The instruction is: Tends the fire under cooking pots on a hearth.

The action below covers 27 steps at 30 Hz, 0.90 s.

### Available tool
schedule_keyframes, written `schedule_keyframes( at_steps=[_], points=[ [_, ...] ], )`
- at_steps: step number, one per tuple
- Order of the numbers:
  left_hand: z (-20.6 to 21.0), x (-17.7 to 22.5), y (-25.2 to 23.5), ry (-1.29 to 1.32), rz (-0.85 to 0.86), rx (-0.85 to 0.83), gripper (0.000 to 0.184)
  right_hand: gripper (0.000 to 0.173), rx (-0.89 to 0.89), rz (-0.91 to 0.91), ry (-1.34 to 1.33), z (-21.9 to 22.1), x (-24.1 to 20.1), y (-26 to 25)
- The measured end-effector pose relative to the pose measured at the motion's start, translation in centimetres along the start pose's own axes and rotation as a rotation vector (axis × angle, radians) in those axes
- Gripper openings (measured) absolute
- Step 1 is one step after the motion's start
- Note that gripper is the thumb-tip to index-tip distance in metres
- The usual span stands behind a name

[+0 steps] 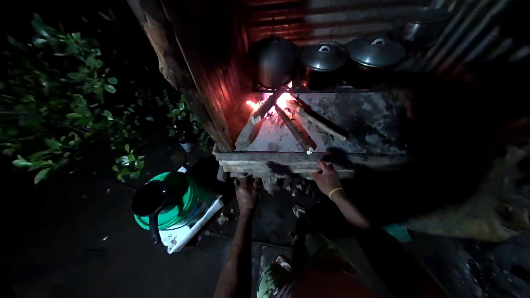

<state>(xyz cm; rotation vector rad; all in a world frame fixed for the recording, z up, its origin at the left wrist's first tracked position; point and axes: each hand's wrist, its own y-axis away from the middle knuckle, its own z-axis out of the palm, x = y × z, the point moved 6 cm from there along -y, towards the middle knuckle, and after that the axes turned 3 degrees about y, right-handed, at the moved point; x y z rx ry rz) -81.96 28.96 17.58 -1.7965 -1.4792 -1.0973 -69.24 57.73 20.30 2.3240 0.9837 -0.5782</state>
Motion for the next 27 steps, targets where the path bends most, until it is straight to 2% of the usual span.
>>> schedule_keyframes(
  at_steps=[4, 8, 11, 13, 19, 27],
  points=[
    [0.9, 1.5, -5.9, -0.099, 0.026, 0.045, 0.049, 0.070, -0.030, -0.030, 0.154, 0.0, -4.3, -8.1],
    [1.6, 2.7, -12.6, -0.315, 0.003, 0.081, 0.061, 0.073, -0.082, -0.064, 0.266, 1.3, -6.4, -15.6],
    [2.7, 2.4, -16.9, -0.477, 0.073, 0.088, 0.067, 0.075, -0.142, -0.039, 0.329, 2.4, -6.7, -19.2],
    [3.4, 1.9, -18.9, -0.540, 0.119, 0.108, 0.068, 0.077, -0.164, -0.031, 0.344, 3.0, -6.6, -20.8],
    [4.2, 0.7, -21.4, -0.634, 0.044, 0.100, 0.064, 0.076, -0.228, -0.015, 0.293, 3.8, -5.7, -22.1],
    [4.9, 1.2, -21.8, -0.542, -0.004, 0.111, 0.057, 0.072, -0.211, -0.043, 0.155, 3.9, -5.0, -22.6]
  ],
)
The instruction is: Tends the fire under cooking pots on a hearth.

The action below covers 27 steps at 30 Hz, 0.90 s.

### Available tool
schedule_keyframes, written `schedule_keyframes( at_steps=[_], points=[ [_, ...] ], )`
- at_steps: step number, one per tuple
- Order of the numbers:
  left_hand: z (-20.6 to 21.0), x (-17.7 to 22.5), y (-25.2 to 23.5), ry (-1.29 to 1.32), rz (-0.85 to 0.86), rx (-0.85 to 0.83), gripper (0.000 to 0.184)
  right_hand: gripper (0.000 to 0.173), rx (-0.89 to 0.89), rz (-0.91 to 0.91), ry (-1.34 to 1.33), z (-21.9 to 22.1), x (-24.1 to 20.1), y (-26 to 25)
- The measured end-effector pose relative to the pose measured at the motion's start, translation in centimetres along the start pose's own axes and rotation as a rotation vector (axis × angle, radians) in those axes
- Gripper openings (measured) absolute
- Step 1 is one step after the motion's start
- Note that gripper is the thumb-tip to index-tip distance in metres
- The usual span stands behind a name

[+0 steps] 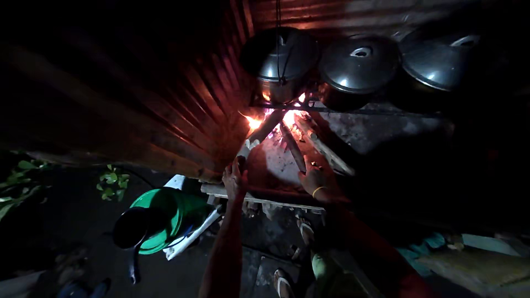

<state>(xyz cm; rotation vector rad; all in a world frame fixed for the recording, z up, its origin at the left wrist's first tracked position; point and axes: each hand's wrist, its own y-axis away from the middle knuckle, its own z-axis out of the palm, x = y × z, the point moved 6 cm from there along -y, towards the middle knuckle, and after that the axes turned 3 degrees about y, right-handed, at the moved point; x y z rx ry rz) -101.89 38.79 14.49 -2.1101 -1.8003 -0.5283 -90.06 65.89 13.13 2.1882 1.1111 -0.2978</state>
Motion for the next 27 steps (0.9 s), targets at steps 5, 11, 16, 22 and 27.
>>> schedule_keyframes(
  at_steps=[5, 11, 16, 22, 27],
  points=[
    [1.2, 1.1, -1.0, -0.009, 0.006, -0.004, 0.055, 0.074, -0.023, -0.015, -0.032, -0.6, 0.2, -0.1],
    [2.3, 3.3, -2.0, 0.025, 0.042, 0.033, 0.054, 0.073, -0.058, 0.007, -0.022, -1.5, 0.3, -0.2],
    [2.9, 4.1, -2.8, 0.059, 0.040, 0.061, 0.052, 0.072, -0.074, 0.030, 0.017, -2.3, 0.2, -0.5],
    [3.1, 4.7, -3.9, 0.073, 0.002, 0.022, 0.062, 0.072, -0.050, 0.040, 0.009, -1.9, 0.2, -1.4],
    [4.0, 5.8, -4.9, 0.137, -0.016, 0.031, 0.074, 0.076, -0.024, 0.017, -0.021, -2.1, 0.7, -1.9]
  ],
)
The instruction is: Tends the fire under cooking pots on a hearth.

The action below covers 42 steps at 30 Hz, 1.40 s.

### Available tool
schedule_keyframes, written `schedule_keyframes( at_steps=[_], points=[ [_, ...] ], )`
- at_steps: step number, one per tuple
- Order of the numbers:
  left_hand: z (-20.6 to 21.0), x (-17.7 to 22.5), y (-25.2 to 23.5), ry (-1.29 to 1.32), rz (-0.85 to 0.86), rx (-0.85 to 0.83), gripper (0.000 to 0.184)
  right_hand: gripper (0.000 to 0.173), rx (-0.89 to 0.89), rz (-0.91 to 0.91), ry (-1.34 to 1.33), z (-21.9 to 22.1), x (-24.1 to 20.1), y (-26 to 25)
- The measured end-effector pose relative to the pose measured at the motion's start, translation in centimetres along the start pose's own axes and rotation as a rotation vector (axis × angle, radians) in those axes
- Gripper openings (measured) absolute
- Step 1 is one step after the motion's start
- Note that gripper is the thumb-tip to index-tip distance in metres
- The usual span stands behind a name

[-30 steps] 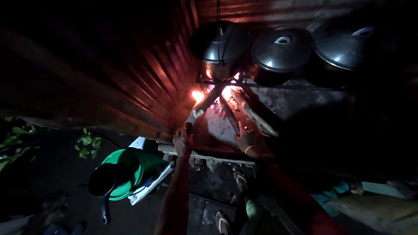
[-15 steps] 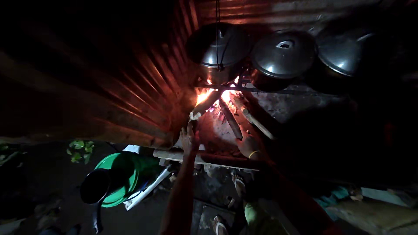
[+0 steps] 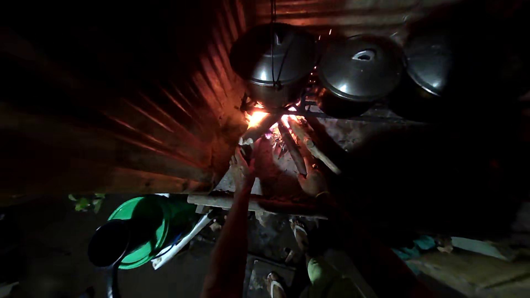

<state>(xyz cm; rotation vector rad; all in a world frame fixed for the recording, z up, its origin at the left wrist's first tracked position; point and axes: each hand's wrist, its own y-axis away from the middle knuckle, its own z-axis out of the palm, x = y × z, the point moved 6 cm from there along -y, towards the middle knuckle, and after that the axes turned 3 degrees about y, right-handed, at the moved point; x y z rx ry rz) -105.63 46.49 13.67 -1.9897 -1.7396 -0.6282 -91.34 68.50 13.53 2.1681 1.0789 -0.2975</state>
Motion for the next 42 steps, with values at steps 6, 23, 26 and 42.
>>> schedule_keyframes(
  at_steps=[6, 23, 26, 42],
  points=[
    [0.1, 0.0, -0.1, 0.056, -0.024, 0.012, 0.080, 0.077, -0.002, -0.023, -0.019, 0.2, 0.4, -0.2],
    [-0.2, -0.5, -0.4, 0.029, -0.001, -0.015, 0.078, 0.077, -0.086, -0.044, -0.029, 2.3, -0.7, 0.6],
    [-0.1, -0.5, 0.1, 0.033, -0.048, 0.009, 0.083, 0.078, -0.116, -0.079, -0.007, 1.3, -0.6, 1.5],
    [9.5, 10.1, 10.8, 0.417, -0.027, -0.247, 0.082, 0.053, 0.015, 0.112, 0.183, -7.2, 4.0, 1.0]
  ],
)
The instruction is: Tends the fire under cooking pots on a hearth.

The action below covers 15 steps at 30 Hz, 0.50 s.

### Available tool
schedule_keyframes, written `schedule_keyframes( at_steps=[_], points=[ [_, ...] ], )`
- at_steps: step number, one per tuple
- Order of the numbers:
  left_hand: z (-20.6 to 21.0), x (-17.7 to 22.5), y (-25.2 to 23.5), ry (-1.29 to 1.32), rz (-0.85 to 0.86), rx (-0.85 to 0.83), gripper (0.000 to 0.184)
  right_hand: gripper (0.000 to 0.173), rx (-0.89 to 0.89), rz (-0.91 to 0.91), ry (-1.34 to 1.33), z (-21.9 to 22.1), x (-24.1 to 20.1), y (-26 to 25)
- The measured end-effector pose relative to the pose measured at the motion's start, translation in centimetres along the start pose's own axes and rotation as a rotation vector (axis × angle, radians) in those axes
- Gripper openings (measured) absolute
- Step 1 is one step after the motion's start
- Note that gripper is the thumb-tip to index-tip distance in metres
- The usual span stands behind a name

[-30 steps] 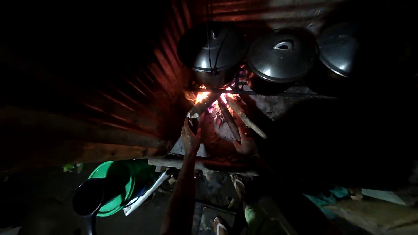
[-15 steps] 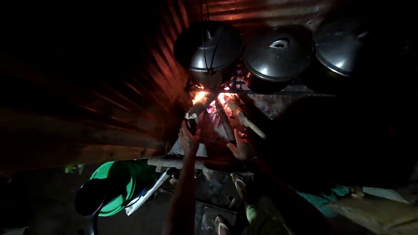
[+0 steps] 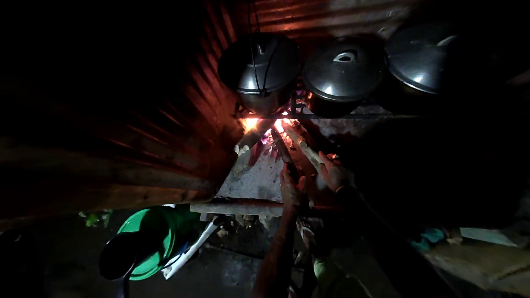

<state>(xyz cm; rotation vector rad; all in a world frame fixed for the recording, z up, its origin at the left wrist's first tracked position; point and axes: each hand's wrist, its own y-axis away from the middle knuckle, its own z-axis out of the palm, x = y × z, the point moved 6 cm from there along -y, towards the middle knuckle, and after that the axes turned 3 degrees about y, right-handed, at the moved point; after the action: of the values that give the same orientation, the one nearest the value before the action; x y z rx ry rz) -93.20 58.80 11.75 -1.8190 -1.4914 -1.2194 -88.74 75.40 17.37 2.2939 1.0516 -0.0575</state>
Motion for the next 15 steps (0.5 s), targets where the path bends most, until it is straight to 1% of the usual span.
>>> schedule_keyframes(
  at_steps=[6, 7, 10, 11, 15],
  points=[
    [-1.8, 0.6, 0.0, 0.002, -0.033, -0.038, 0.080, 0.053, 0.025, -0.052, 0.049, -0.3, -1.5, 1.2],
    [-2.3, 0.5, 0.1, -0.011, -0.039, -0.048, 0.080, 0.055, 0.001, -0.069, 0.059, 0.1, -2.0, 1.7],
    [-3.1, -0.4, 0.2, -0.026, -0.039, -0.053, 0.080, 0.063, -0.138, -0.094, 0.083, 2.5, -3.7, 2.5],
    [-3.3, -0.5, 0.2, -0.029, -0.036, -0.051, 0.080, 0.063, -0.151, -0.096, 0.087, 3.4, -4.2, 2.5],
    [-4.0, -0.7, 0.3, -0.043, -0.035, -0.027, 0.078, 0.066, -0.090, -0.081, 0.079, 5.9, -5.1, 2.1]
  ],
)
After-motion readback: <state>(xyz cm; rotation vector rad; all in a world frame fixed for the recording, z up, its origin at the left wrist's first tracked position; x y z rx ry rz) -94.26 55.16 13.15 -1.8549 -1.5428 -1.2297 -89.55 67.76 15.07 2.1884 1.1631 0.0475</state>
